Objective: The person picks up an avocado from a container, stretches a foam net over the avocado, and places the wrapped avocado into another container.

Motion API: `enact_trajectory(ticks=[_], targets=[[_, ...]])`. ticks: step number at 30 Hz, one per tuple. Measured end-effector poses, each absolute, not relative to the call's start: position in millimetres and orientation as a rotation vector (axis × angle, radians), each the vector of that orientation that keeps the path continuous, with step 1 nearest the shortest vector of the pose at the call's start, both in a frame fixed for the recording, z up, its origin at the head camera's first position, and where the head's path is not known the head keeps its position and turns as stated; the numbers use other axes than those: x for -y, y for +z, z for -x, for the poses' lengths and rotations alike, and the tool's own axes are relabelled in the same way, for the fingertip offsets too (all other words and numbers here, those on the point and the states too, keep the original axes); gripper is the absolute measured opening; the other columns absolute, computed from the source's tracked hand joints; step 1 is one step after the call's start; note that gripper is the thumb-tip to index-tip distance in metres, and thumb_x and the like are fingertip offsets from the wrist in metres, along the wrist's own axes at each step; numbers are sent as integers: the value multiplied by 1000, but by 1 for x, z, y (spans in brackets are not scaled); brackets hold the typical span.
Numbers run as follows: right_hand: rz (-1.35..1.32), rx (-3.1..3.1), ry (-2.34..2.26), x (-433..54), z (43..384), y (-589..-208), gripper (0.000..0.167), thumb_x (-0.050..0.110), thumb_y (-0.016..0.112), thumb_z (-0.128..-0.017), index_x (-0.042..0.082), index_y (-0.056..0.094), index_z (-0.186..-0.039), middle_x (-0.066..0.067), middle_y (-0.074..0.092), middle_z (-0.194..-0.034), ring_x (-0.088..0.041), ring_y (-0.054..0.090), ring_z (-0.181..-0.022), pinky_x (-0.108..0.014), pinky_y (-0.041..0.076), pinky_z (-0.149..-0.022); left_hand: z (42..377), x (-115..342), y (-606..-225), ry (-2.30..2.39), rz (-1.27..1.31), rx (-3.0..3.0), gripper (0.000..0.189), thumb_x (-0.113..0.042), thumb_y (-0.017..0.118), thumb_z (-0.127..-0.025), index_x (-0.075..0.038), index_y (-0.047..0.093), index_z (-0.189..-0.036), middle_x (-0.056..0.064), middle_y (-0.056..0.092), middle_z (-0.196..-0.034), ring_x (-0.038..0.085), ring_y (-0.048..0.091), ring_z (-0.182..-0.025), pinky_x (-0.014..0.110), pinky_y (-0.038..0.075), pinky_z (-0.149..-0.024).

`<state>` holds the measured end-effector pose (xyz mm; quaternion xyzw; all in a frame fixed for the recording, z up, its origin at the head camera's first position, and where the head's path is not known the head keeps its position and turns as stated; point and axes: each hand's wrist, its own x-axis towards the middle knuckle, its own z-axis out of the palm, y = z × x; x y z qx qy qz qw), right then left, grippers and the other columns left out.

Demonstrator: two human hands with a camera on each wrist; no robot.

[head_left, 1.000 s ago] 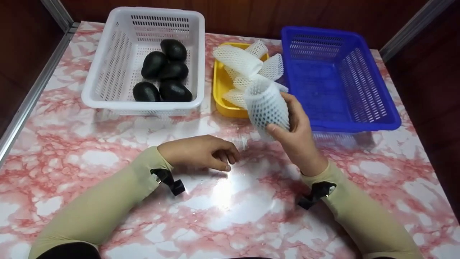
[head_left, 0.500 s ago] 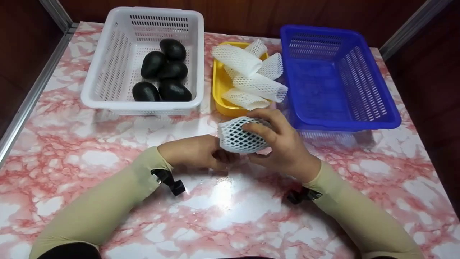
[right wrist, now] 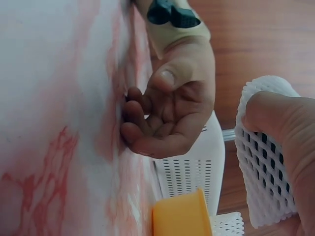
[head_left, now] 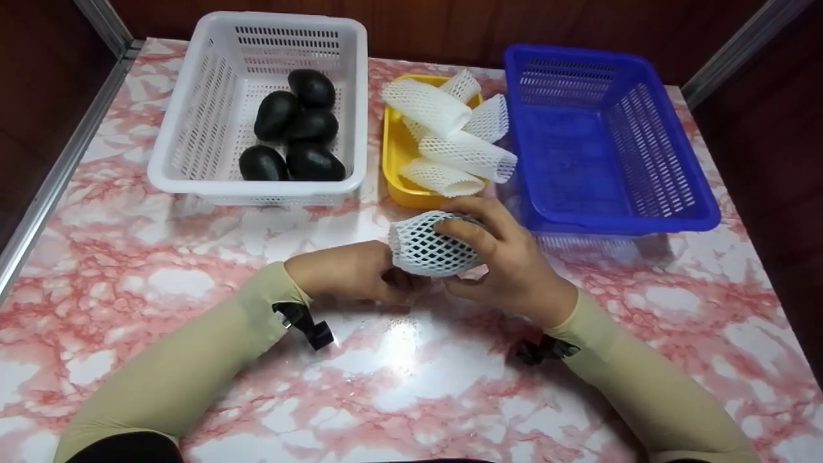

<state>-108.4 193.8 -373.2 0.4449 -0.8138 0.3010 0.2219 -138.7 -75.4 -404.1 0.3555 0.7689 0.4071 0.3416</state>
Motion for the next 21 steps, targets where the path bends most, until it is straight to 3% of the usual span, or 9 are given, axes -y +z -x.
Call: enact_trajectory(ticks=[5, 11, 16, 21], targets=[[-1161, 2246, 906, -198, 111, -358, 77, 6, 97, -69, 7, 61, -138, -22, 62, -142, -34, 64, -131, -29, 56, -112, 140, 74, -401, 948, -999, -2071, 40, -23, 79, -98, -19, 71, -137, -3, 76, -127, 13, 70, -115, 36, 57, -107], [-932, 2213, 1122, -214, 132, -319, 76, -8, 89, -67, -3, 60, -137, -21, 67, -136, -25, 65, -128, -33, 59, -110, 140, 73, -401, 907, -1037, -2073, 32, -29, 75, -103, -22, 72, -133, -6, 77, -123, 10, 72, -110, 34, 58, -103], [-620, 2436, 1096, -235, 170, -277, 74, -2, 91, -75, 6, 61, -142, -9, 70, -138, -10, 64, -124, -28, 57, -108, 141, 73, -403, 926, -1028, -2063, 29, -25, 74, -104, -20, 73, -132, -6, 77, -123, 8, 71, -108, 32, 58, -102], [-402, 2508, 1230, -254, 223, -254, 68, 2, 90, -79, 19, 61, -139, -2, 71, -136, -14, 65, -124, -31, 55, -108, 141, 73, -404, 950, -1029, -2044, 28, -23, 74, -104, -20, 73, -131, -4, 77, -123, 9, 72, -108, 31, 59, -102]])
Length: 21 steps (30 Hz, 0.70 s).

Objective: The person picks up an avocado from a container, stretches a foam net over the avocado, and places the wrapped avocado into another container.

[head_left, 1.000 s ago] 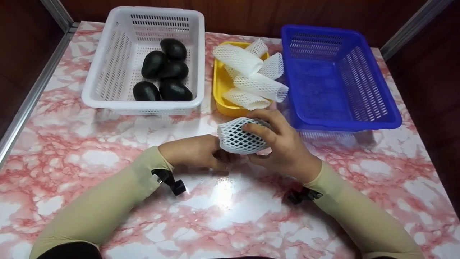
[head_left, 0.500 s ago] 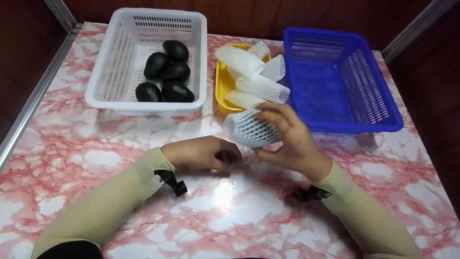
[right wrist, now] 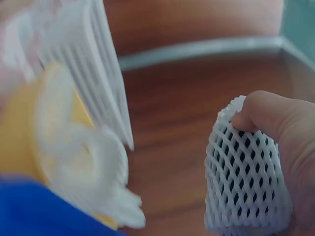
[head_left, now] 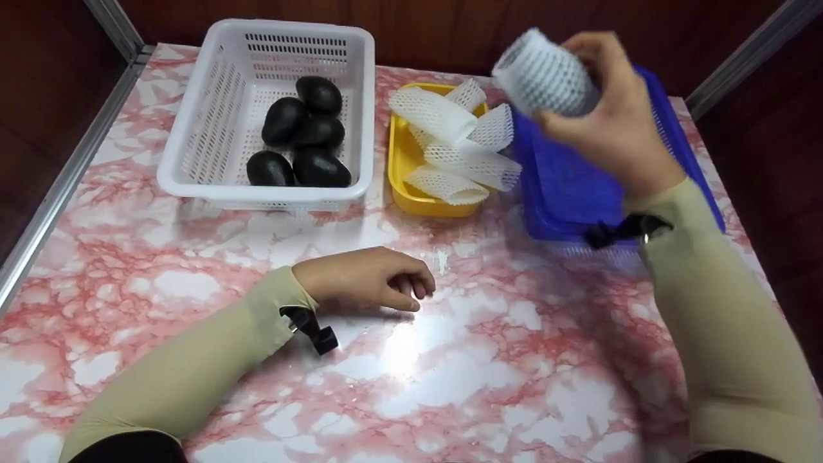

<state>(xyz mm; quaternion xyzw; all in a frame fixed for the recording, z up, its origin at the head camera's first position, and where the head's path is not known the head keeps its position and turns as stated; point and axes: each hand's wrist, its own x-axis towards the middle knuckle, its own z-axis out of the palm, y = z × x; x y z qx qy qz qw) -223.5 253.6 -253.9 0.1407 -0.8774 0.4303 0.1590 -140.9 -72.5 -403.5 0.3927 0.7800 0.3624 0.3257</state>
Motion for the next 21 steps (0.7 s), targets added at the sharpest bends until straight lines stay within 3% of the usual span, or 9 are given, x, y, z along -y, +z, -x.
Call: enact_trajectory(ticks=[5, 11, 17, 21], targets=[[-163, 2590, 1286, -273, 272, -245, 64, 12, 89, -83, 28, 58, -136, 6, 68, -135, -13, 63, -125, -30, 51, -113, 141, 72, -404, 964, -1036, -2032, 28, -22, 74, -104, -18, 73, -132, -3, 77, -124, 9, 72, -108, 30, 59, -101], [46, 2712, 1234, -299, 316, -256, 59, 24, 87, -86, 30, 52, -133, 7, 62, -134, -11, 59, -123, -31, 50, -114, 142, 72, -406, 962, -1029, -2039, 27, -24, 74, -104, -19, 73, -131, -4, 77, -122, 8, 72, -107, 31, 59, -102], [172, 2937, 987, -319, 341, -282, 67, 35, 83, -88, 24, 46, -143, -9, 58, -150, -22, 59, -131, -38, 53, -115, 142, 72, -407, 943, -1032, -2055, 27, -24, 74, -104, -20, 73, -130, -6, 77, -120, 6, 71, -105, 30, 58, -100], [162, 3071, 821, -322, 349, -297, 81, 38, 79, -88, 10, 40, -154, -22, 56, -153, -32, 58, -134, -42, 53, -111, 144, 71, -408, 942, -1049, -2057, 27, -21, 74, -103, -19, 73, -130, -3, 77, -120, 6, 71, -105, 29, 58, -100]])
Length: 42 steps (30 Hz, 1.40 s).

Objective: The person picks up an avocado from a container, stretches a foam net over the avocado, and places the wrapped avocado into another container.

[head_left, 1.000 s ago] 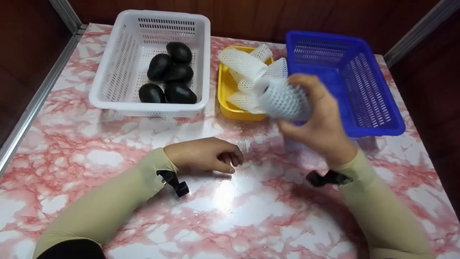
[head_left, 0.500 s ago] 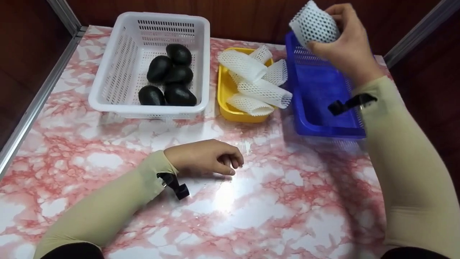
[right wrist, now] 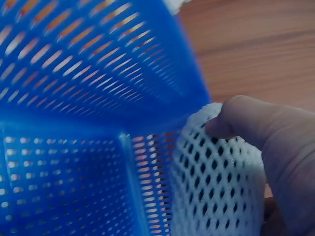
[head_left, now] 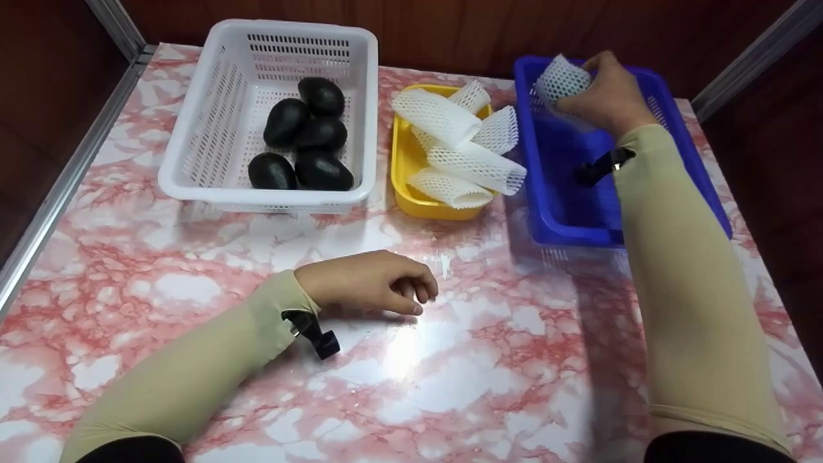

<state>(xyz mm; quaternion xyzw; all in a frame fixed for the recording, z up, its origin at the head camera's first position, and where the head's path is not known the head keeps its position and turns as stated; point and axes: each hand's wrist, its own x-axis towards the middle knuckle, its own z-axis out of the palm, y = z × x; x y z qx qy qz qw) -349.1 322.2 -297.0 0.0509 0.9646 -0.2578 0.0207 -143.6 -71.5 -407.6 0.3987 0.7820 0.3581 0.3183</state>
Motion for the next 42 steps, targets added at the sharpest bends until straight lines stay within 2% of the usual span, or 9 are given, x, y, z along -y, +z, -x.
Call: enact_trajectory(ticks=[3, 7, 10, 17, 24, 29, 32, 37, 42], targets=[[-111, -2977, -674, -320, 351, -305, 90, 39, 79, -88, 1, 37, -157, -27, 57, -152, -38, 58, -133, -49, 51, -111, 143, 71, -406, 945, -1052, -2058, 28, -21, 74, -103, -18, 73, -130, -3, 77, -120, 6, 71, -105, 30, 58, -100], [-44, -2953, -596, -315, 351, -314, 89, 37, 77, -89, -3, 39, -157, -32, 58, -149, -44, 56, -132, -59, 47, -116, 143, 70, -405, 945, -1054, -2063, 27, -22, 74, -103, -20, 74, -130, -4, 78, -118, 6, 72, -105, 30, 58, -100], [4, -2938, -575, -311, 350, -319, 87, 38, 77, -89, -4, 40, -157, -32, 57, -147, -46, 55, -132, -61, 45, -118, 143, 70, -405, 947, -1050, -2063, 26, -23, 74, -104, -21, 74, -130, -5, 78, -119, 6, 72, -106, 30, 59, -100], [47, -2925, -556, -303, 350, -324, 96, 54, 77, -92, -4, 38, -158, -30, 58, -142, -47, 55, -130, -62, 45, -116, 143, 71, -405, 954, -1043, -2063, 26, -24, 73, -104, -21, 74, -129, -6, 77, -120, 6, 72, -106, 30, 59, -100], [62, -2921, -554, -300, 349, -326, 95, 52, 77, -93, -2, 37, -160, -31, 58, -145, -47, 55, -131, -63, 45, -117, 143, 72, -405, 955, -1040, -2059, 25, -24, 73, -104, -21, 74, -129, -6, 77, -120, 7, 72, -106, 30, 59, -100], [102, -2923, -503, -299, 348, -325, 92, 52, 76, -94, -3, 39, -158, -32, 59, -142, -48, 56, -130, -63, 44, -118, 143, 72, -406, 956, -1056, -2066, 24, -24, 73, -104, -20, 74, -128, -5, 78, -119, 6, 72, -105, 29, 59, -99], [112, -2897, -487, -300, 348, -323, 90, 49, 74, -95, -4, 39, -158, -33, 58, -146, -49, 56, -133, -64, 43, -120, 143, 72, -406, 954, -1062, -2068, 24, -24, 73, -104, -20, 74, -128, -5, 78, -119, 6, 72, -105, 29, 59, -99], [114, -2855, -478, -301, 349, -315, 82, 42, 67, -99, -6, 40, -160, -35, 55, -155, -51, 54, -140, -66, 41, -122, 143, 71, -406, 950, -1060, -2068, 25, -25, 73, -104, -20, 74, -128, -5, 78, -120, 6, 72, -106, 29, 59, -99], [116, -2878, -466, -300, 348, -307, 71, 38, 60, -102, -6, 47, -156, -35, 56, -155, -51, 55, -140, -67, 42, -121, 143, 70, -407, 954, -1051, -2072, 24, -25, 73, -104, -21, 74, -128, -7, 77, -119, 5, 72, -106, 30, 59, -100]])
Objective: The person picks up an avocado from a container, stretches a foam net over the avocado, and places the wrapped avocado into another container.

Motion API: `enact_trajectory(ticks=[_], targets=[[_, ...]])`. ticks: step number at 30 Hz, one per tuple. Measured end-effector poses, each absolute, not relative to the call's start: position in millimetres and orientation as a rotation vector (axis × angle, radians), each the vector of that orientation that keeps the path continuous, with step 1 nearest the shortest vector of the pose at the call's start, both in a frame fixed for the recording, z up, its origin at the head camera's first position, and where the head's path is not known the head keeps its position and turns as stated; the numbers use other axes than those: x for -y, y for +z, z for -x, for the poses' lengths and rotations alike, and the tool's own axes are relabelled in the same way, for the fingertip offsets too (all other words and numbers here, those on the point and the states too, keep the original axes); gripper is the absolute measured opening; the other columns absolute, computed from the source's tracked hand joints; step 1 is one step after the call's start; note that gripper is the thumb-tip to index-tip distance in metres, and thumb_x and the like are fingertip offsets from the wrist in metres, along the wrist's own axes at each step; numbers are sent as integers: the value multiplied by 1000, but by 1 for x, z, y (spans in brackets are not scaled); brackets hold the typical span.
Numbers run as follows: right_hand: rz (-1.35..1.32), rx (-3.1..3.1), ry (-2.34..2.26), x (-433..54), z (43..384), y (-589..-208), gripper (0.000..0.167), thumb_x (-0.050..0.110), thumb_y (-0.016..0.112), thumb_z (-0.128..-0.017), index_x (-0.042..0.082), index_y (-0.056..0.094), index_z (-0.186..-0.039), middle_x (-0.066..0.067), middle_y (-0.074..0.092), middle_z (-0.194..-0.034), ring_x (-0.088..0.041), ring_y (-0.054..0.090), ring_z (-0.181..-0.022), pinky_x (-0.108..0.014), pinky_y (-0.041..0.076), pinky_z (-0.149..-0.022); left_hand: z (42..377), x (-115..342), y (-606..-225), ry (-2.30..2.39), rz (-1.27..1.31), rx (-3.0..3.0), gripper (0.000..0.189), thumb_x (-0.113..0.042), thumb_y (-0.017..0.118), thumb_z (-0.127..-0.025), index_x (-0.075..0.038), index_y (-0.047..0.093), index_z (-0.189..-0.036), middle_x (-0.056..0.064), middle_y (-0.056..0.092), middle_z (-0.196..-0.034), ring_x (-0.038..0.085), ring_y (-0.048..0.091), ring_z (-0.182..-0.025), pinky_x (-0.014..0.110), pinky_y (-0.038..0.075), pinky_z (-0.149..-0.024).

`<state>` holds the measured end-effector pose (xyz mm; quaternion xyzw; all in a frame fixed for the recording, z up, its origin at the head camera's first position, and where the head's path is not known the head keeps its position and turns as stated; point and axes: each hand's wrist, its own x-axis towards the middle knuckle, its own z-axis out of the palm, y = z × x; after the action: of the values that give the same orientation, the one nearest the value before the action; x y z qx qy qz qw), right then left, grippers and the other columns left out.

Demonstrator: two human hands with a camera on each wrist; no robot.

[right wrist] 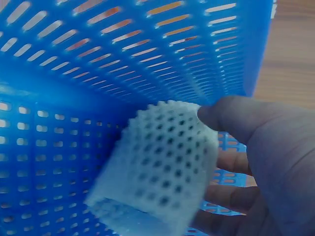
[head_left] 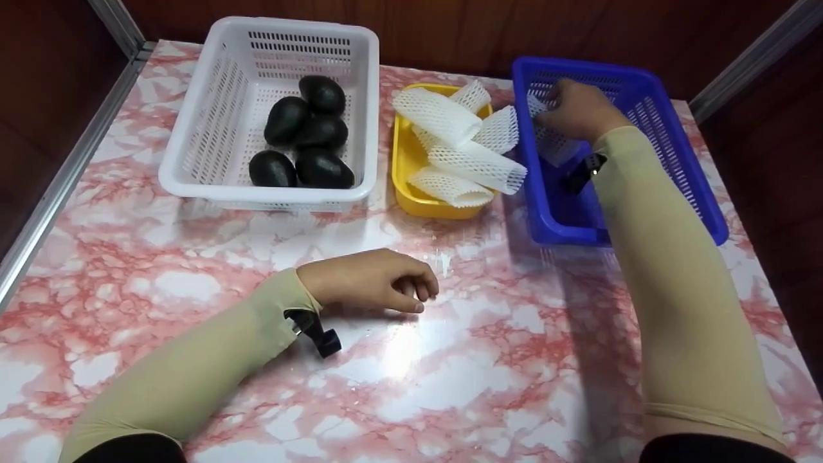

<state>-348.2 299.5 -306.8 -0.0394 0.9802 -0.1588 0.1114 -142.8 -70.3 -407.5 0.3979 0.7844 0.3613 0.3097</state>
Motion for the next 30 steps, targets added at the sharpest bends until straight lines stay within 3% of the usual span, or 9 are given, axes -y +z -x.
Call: enact_trajectory(ticks=[11, 13, 16, 20, 24, 28, 30], targets=[[114, -3066, -602, -277, 317, -267, 59, 34, 54, -107, -1, 53, -154, -26, 59, -155, -44, 57, -140, -59, 45, -120, 142, 70, -409, 950, -1049, -2068, 24, -24, 73, -104, -20, 74, -127, -5, 77, -118, 7, 72, -106, 30, 59, -101], [139, -3112, -641, -270, 305, -261, 54, 34, 54, -107, 1, 58, -149, -22, 63, -150, -38, 59, -135, -53, 47, -116, 143, 70, -409, 945, -1050, -2072, 24, -23, 73, -104, -19, 74, -127, -4, 77, -117, 7, 71, -105, 30, 59, -100], [206, -3162, -731, -259, 284, -259, 45, 33, 58, -106, 5, 65, -141, -16, 69, -142, -25, 64, -122, -36, 51, -106, 143, 69, -409, 929, -1054, -2082, 25, -22, 74, -103, -18, 74, -128, -3, 77, -117, 7, 71, -105, 30, 58, -100], [404, -3208, -860, -247, 250, -266, 34, 26, 64, -104, 5, 71, -130, -13, 74, -130, -23, 68, -114, -33, 52, -98, 144, 69, -410, 913, -1066, -2090, 25, -23, 74, -103, -19, 74, -128, -3, 77, -118, 7, 70, -105, 30, 58, -100], [708, -3205, -930, -234, 213, -278, 30, 19, 71, -101, 5, 73, -128, -14, 74, -128, -28, 66, -117, -46, 51, -101, 144, 69, -410, 930, -1059, -2080, 25, -23, 74, -103, -19, 74, -128, -4, 77, -119, 8, 71, -105, 30, 59, -100], [1032, -3138, -953, -220, 182, -290, 33, 14, 76, -99, 2, 72, -129, -13, 74, -128, -27, 64, -114, -44, 52, -101, 143, 69, -410, 921, -1069, -2094, 25, -24, 75, -103, -20, 74, -128, -5, 77, -118, 7, 71, -104, 30, 59, -99], [1134, -3085, -934, -212, 167, -295, 34, 14, 77, -98, 1, 72, -129, -13, 74, -127, -24, 66, -105, -39, 56, -93, 143, 69, -409, 910, -1079, -2106, 26, -25, 75, -103, -19, 74, -128, -5, 77, -117, 7, 71, -103, 30, 59, -98]])
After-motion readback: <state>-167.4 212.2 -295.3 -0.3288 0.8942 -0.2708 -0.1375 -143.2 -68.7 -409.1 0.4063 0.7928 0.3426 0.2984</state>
